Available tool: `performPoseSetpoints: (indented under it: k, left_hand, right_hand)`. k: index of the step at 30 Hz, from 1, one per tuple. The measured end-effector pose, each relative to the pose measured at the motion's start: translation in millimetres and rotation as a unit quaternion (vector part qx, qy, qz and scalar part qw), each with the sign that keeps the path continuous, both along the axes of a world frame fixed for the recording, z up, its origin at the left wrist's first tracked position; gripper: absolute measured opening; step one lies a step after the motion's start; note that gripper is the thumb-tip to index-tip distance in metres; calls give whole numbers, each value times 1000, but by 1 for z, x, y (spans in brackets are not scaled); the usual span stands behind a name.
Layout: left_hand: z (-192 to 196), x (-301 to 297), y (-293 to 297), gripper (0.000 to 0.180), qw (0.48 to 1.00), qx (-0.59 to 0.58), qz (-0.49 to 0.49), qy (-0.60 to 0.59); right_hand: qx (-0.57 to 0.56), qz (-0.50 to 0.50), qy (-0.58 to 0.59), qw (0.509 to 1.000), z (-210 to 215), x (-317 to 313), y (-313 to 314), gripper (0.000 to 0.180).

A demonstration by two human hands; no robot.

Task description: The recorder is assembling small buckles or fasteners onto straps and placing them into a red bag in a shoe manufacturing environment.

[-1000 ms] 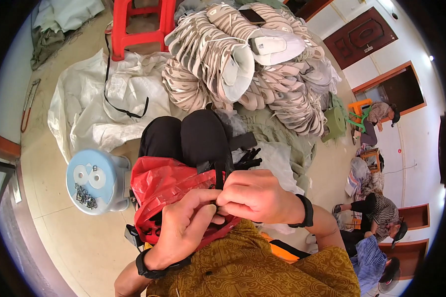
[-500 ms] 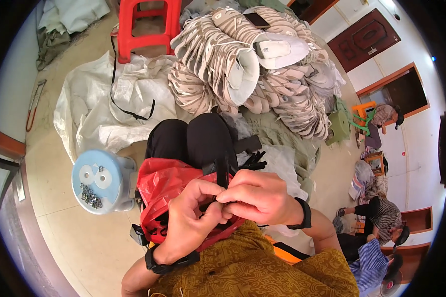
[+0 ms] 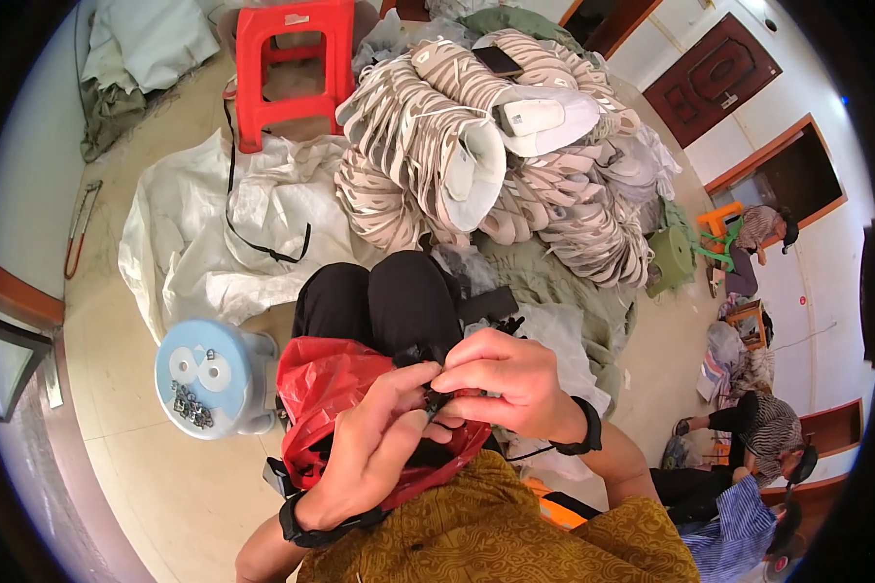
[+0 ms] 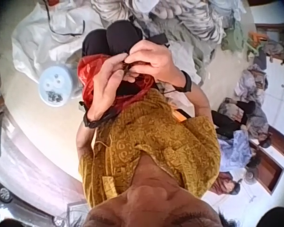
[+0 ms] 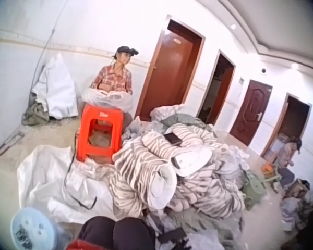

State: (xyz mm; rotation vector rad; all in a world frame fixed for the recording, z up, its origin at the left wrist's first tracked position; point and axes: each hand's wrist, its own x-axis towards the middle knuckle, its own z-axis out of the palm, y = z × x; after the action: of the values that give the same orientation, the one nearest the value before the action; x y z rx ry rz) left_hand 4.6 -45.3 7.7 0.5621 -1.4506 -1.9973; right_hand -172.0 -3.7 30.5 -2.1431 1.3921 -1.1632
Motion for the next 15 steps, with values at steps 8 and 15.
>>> performPoseSetpoints:
  k: [8, 15]
  left_hand:
    - [-10, -8, -7, 27, 989, 113, -59, 71]
    - [-12, -16, -13, 23, 999, -47, -14, -16]
  right_hand:
    - [97, 23, -186, 977, -9, -9, 1, 18]
    - [129, 24, -274, 953, -11, -13, 4, 18]
